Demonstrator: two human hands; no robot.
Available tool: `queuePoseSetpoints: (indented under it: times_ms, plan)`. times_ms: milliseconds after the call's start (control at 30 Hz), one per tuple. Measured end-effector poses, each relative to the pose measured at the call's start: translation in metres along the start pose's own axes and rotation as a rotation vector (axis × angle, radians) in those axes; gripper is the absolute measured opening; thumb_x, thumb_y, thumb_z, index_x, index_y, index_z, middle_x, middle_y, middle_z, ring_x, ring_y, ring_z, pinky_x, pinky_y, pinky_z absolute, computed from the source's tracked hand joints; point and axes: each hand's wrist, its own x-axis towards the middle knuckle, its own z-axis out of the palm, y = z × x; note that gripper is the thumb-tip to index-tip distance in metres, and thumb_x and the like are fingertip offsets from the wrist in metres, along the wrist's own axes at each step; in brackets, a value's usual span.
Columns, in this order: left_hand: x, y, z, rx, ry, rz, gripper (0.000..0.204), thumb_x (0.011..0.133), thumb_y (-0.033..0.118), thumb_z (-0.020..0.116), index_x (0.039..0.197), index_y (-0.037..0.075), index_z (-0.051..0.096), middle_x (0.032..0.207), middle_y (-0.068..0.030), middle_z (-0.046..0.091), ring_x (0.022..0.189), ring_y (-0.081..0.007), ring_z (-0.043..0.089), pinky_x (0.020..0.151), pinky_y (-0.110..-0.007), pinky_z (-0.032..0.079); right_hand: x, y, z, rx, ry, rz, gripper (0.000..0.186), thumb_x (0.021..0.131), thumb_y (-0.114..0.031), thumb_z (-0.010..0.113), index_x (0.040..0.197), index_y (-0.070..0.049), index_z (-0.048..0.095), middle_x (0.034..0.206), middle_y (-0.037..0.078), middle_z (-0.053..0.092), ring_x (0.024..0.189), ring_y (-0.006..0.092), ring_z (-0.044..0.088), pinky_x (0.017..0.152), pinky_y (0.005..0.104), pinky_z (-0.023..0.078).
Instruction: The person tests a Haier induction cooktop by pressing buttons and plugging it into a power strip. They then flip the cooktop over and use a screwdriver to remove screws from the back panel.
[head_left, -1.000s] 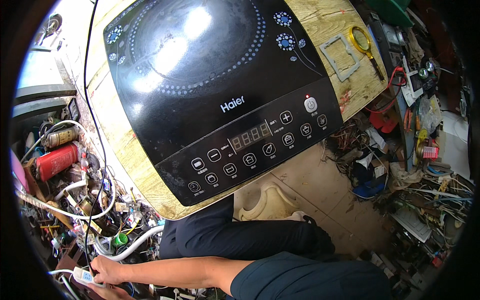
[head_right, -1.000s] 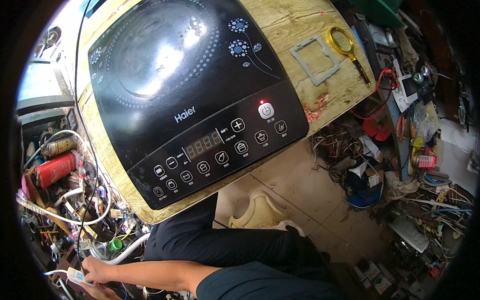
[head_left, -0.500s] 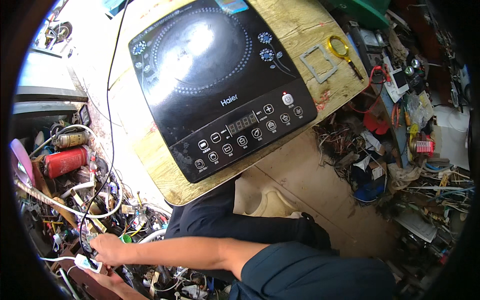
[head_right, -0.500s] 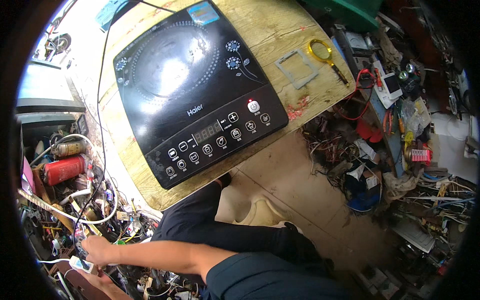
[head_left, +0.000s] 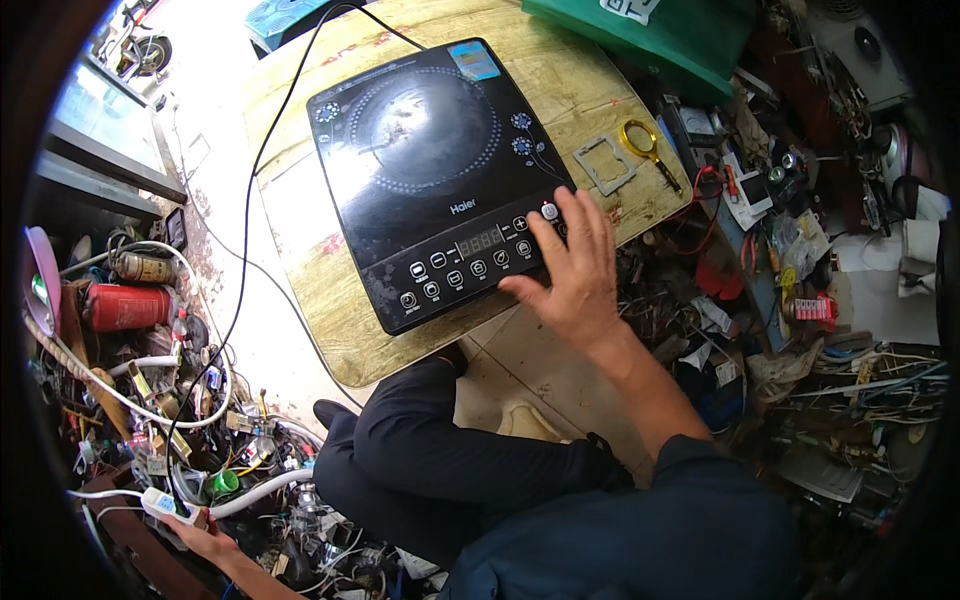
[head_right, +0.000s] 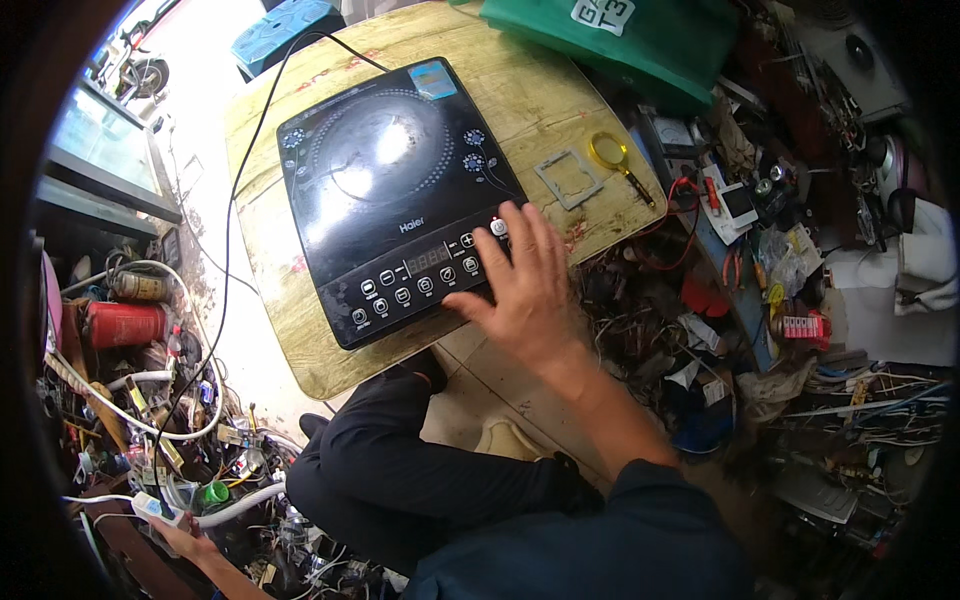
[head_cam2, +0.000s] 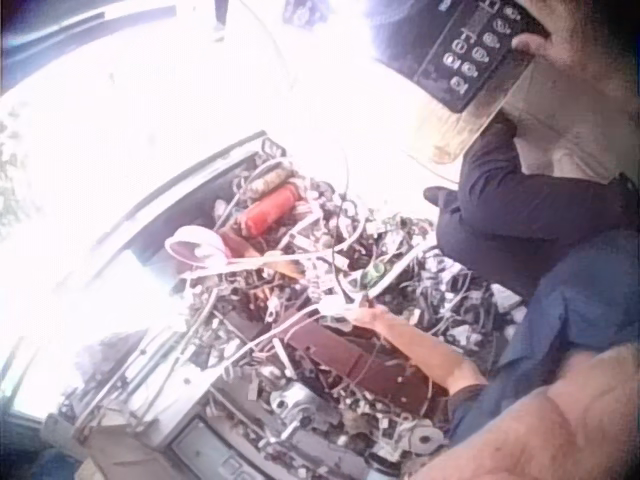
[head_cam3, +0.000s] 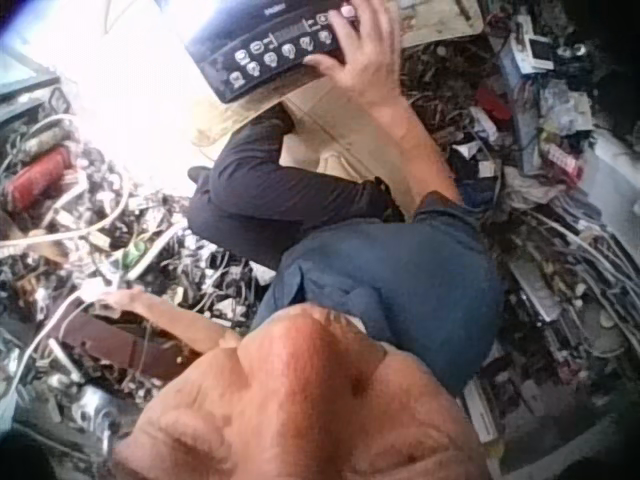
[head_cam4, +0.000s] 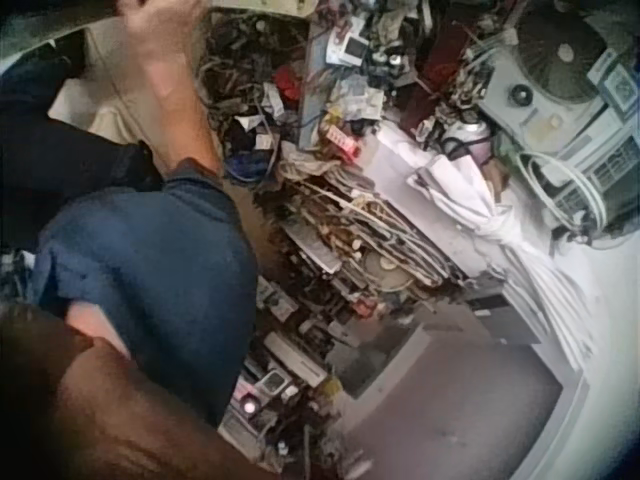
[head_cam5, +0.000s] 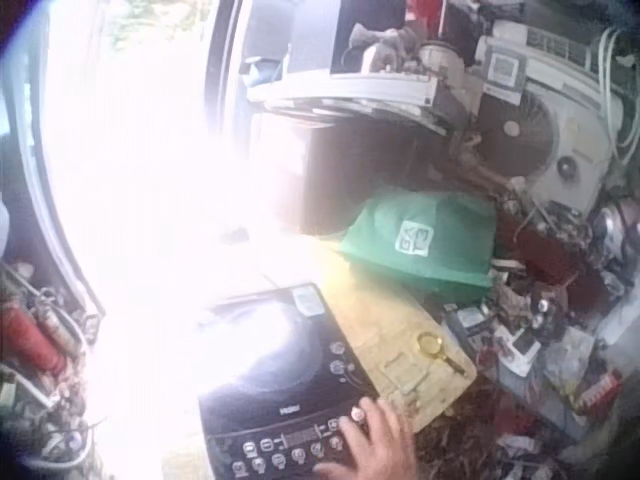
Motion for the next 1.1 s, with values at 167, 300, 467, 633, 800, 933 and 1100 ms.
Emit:
queuePoseSetpoints:
  times_ms: [167,300,467,633,800,933,1100]
  plan:
    - [0.0,0.004,-0.007,-0.023,-0.034,-0.012,0.074,0.102,0.068,0.051,0.157,0.019,0.045,0.114,-0.0059,0.065,0.082,-0.0135,0.062,0.067,-0.024,0.043,0.006,0.013,0.0,-0.063,0.056,-0.039,0.078,0.093,-0.067,0.063,0.128,0.001,0.068,0.15,0.029,0.048,0.142,0.0486,0.04,0.113,0.0611,0.035]
    - [0.0,0.005,-0.014,-0.026,-0.009,0.008,0.072,0.102,0.067,0.052,0.156,0.019,0.046,0.113,-0.0058,0.066,0.081,-0.0141,0.061,0.067,-0.025,0.042,0.008,0.01,0.003,-0.109,0.096,-0.028,0.076,0.094,-0.068,0.061,0.122,0.003,0.07,0.146,0.028,0.053,0.138,0.0473,0.045,0.111,0.0599,0.036]
    - [-0.002,0.005,-0.012,-0.023,0.006,0.015,0.069,0.103,0.065,0.052,0.154,0.019,0.05,0.106,-0.0057,0.067,0.078,-0.0142,0.061,0.065,-0.026,0.043,0.011,0.009,0.003,-0.049,0.1,-0.024,0.077,0.095,-0.067,0.059,0.119,0.005,0.071,0.144,0.027,0.056,0.135,0.0457,0.048,0.111,0.0587,0.036]
    - [-0.006,0.003,-0.01,-0.059,-0.005,0.017,0.066,0.104,0.062,0.053,0.154,0.019,0.05,0.105,-0.0047,0.066,0.076,-0.0137,0.062,0.064,-0.026,0.045,0.007,0.009,0.001,-0.078,0.097,-0.019,0.077,0.095,-0.067,0.06,0.117,0.005,0.072,0.142,0.026,0.059,0.134,0.0448,0.049,0.11,0.059,0.036]
    - [-0.007,0.002,-0.013,-0.069,-0.039,0.011,0.072,0.103,0.065,0.052,0.157,0.019,0.046,0.115,-0.0027,0.065,0.077,-0.0129,0.06,0.066,-0.025,0.043,0.011,0.005,-0.003,-0.128,0.073,-0.022,0.077,0.094,-0.069,0.059,0.117,0.003,0.072,0.142,0.023,0.059,0.135,0.044,0.05,0.109,0.0606,0.037]
    - [-0.019,0.008,0.002,-0.079,-0.01,0.003,0.072,0.104,0.066,0.05,0.156,0.017,0.047,0.111,-0.0038,0.065,0.074,-0.0125,0.06,0.063,-0.023,0.042,0.011,0.01,-0.007,-0.167,0.07,-0.012,0.076,0.092,-0.07,0.061,0.116,0.002,0.073,0.143,0.021,0.06,0.135,0.0436,0.05,0.108,0.0621,0.037]
    - [-0.013,0.006,-0.005,-0.147,-0.06,0.009,0.07,0.104,0.062,0.053,0.154,0.013,0.047,0.098,-0.0044,0.066,0.07,-0.0128,0.062,0.056,-0.022,0.043,0.021,-0.009,-0.008,-0.049,0.058,0.011,0.062,0.087,-0.055,0.075,0.114,0.001,0.073,0.143,0.022,0.059,0.132,0.0422,0.051,0.106,0.0591,0.039]
